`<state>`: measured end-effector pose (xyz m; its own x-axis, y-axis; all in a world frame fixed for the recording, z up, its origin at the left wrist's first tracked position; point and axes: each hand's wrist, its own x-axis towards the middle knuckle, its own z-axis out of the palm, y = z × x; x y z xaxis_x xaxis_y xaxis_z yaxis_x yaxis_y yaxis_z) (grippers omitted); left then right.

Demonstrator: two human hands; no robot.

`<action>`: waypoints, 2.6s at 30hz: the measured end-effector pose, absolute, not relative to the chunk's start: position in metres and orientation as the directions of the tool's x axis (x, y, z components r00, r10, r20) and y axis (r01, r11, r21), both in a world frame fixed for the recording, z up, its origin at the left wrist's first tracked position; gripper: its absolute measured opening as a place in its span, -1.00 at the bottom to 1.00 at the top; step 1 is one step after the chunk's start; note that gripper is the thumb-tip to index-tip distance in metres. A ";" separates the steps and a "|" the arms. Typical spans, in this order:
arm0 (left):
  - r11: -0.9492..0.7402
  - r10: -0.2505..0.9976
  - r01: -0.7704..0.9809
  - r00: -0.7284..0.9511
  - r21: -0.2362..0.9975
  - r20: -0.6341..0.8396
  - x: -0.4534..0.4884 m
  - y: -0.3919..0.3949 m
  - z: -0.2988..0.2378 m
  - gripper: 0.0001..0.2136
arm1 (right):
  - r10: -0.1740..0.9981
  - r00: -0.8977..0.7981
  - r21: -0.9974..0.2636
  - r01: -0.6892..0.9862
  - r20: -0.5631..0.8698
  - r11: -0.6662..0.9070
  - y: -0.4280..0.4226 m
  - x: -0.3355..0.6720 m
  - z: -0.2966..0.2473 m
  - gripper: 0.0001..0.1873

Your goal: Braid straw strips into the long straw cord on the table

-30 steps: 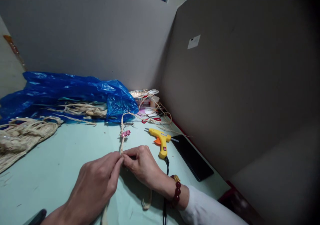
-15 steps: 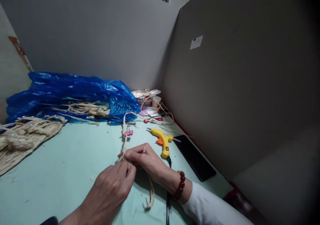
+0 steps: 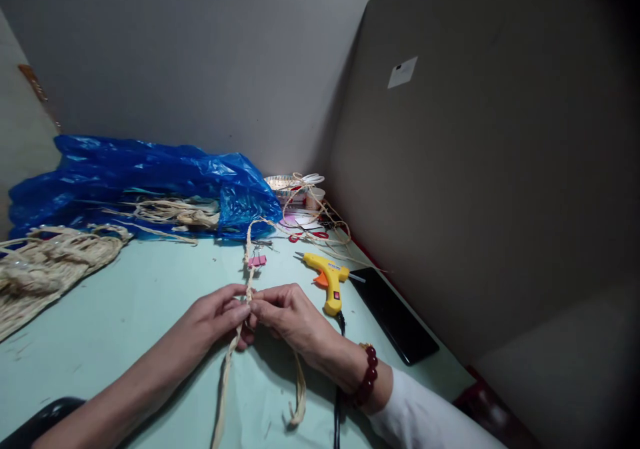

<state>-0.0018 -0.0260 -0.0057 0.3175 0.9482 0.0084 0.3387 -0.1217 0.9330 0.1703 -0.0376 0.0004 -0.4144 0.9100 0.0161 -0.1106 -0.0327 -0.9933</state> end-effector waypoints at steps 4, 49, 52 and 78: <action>0.183 0.817 0.043 0.549 0.982 -0.176 0.000 -0.019 -0.014 -0.74 | 0.888 -0.454 -0.997 -0.052 0.076 0.059 -0.036 0.173 0.000 -0.66; -0.254 0.934 0.705 0.357 0.663 -0.022 0.015 -0.032 -0.005 -0.77 | 0.922 -0.281 -0.469 0.798 0.266 0.378 -0.059 0.168 0.006 -0.74; -0.266 0.935 0.699 0.355 0.663 0.001 0.015 -0.035 -0.006 -0.77 | 0.933 -0.278 -0.588 0.725 0.226 0.359 -0.056 0.170 0.008 -0.72; 0.148 0.896 0.215 0.383 0.965 -0.223 0.005 -0.022 -0.013 -0.71 | 0.716 -0.636 -0.153 0.707 0.286 0.690 -0.078 0.164 0.010 -0.78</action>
<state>0.0048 -0.0217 -0.0134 0.3830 0.8965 -0.2228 0.2150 0.1480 0.9653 0.1642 -0.0781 0.0101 -0.6365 0.7163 0.2861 0.7075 0.6899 -0.1533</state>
